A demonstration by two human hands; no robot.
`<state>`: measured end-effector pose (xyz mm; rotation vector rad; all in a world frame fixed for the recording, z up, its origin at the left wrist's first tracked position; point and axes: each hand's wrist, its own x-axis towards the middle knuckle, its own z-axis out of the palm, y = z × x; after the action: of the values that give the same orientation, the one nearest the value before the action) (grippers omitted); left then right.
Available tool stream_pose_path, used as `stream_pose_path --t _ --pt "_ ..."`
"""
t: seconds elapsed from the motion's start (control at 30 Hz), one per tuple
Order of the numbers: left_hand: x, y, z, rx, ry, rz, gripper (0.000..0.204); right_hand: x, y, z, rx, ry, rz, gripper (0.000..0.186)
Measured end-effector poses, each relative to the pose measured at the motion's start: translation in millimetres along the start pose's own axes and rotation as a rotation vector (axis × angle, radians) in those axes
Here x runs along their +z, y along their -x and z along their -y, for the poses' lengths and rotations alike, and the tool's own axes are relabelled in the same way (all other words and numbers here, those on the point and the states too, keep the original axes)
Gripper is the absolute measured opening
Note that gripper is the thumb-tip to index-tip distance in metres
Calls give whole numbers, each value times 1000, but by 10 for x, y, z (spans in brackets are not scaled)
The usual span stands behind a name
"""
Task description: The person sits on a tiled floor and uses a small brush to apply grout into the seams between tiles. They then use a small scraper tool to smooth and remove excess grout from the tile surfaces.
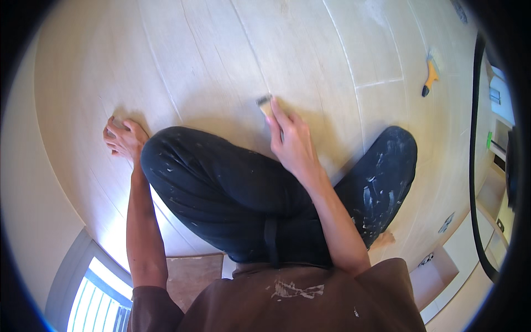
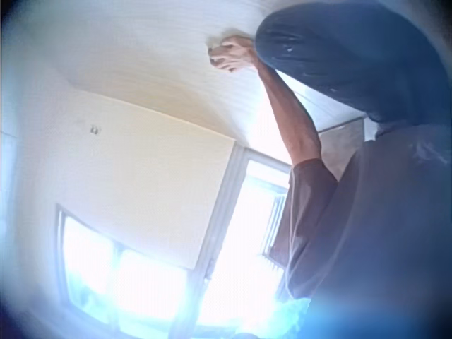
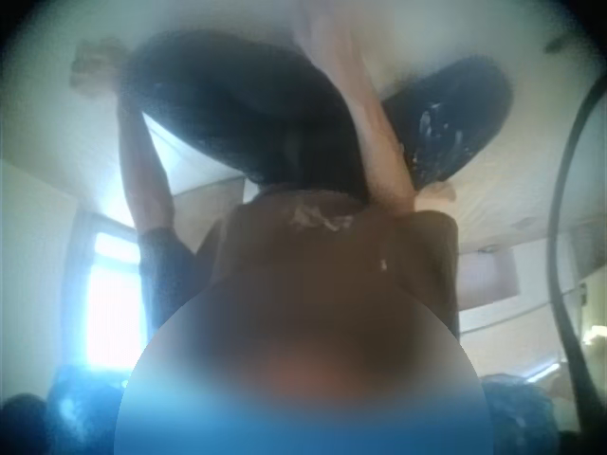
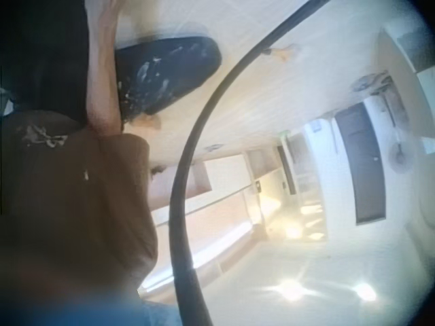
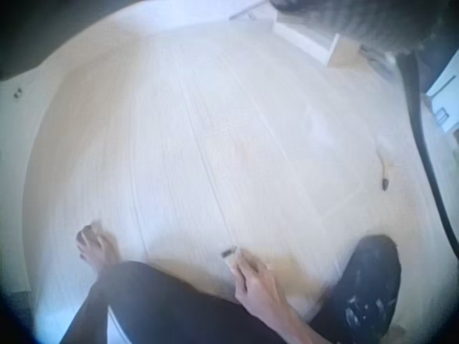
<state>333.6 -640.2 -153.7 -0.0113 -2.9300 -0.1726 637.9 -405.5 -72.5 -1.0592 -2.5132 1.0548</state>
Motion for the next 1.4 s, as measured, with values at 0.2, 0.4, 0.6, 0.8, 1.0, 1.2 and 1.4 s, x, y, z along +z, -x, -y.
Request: stream_pose_path --t 0.2,0.4,0.6,0.8,1.0,1.2,1.4 --pt "-7 -8 -13 -19 6 7 48 27 152 -88 116 71 163 45" --pt "-28 1 -11 -11 17 15 48 68 -8 -69 84 124 165 45" --pt "-45 2 -13 -7 26 16 49 86 -87 -75 57 65 122 44" --pt "-29 -9 1 1 47 5 50 111 -250 -43 -6 112 123 45" --pt "-42 26 -6 5 67 15 50 157 -526 5 -39 136 83 47" --pt "-23 -13 3 12 60 -6 52 238 -212 -239 74 99 158 48" --pt "12 27 26 4 57 -1 52 88 -696 236 -35 136 71 44"
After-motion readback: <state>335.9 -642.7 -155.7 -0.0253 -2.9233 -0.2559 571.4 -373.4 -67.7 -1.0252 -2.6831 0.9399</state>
